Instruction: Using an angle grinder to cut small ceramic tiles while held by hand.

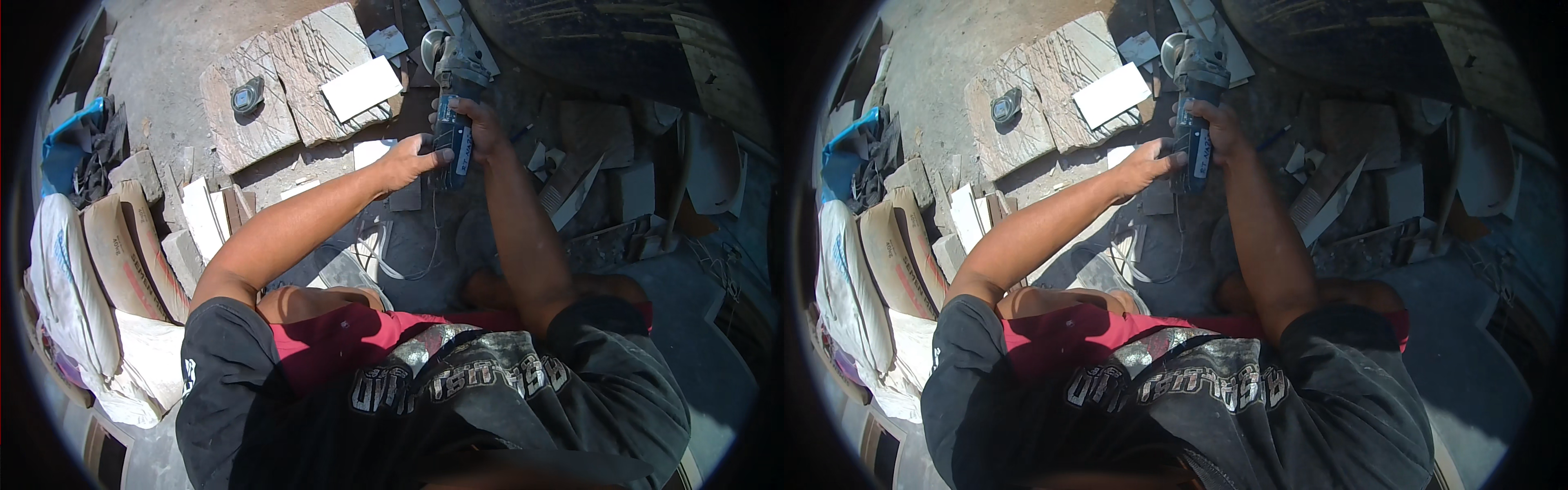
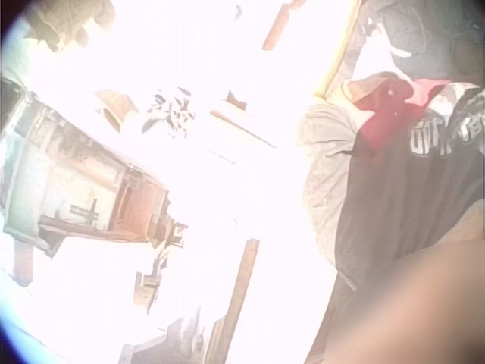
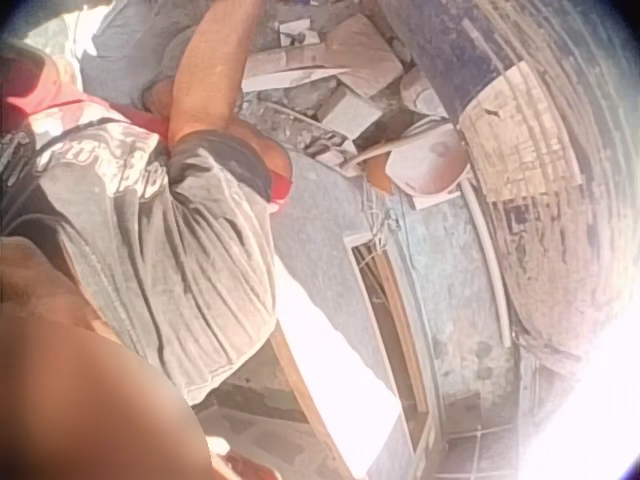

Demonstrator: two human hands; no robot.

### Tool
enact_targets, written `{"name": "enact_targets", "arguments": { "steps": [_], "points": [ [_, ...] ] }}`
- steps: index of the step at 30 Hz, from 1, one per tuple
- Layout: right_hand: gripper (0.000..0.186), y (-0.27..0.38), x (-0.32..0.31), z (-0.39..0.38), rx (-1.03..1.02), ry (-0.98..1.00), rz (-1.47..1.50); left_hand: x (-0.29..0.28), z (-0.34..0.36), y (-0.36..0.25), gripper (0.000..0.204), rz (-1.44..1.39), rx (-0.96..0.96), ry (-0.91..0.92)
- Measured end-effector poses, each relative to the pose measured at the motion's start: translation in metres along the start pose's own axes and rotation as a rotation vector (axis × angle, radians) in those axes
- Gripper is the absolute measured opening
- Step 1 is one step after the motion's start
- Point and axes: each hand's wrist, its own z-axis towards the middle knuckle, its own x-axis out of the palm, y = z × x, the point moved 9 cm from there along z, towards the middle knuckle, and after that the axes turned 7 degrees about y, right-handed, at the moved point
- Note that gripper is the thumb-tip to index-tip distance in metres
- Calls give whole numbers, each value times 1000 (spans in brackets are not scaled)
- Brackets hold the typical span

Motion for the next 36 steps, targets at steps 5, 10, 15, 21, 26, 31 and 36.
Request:
{"name": "enact_targets", "arguments": {
  "steps": [5, 10, 15, 21, 26, 31, 36],
  "points": [
    [39, -7, 20, 6, -1, 179, 202, 16, 3, -16, 48, -29, -25, -118],
    [39, -3, 31, 6, -5, 149, 212, 19, -3, -18, 41, -178, -3, -142],
    [38, 16, 35, -3, -31, 25, 57, 16, -1, -9, 40, -143, 14, -181],
    [30, 23, 18, -9, -93, -146, -140, 19, 7, -10, 53, -23, 79, -327],
    [26, 18, 23, -11, -70, -84, -81, 7, 8, 5, 67, 144, 106, -451],
    [28, 20, 2, -7, -198, -276, -214, 7, -2, 2, 75, 409, -140, -631],
    [31, 11, 1, -4, -166, -336, -315, 7, -9, 2, 66, 478, -161, -747]
  ]
}}
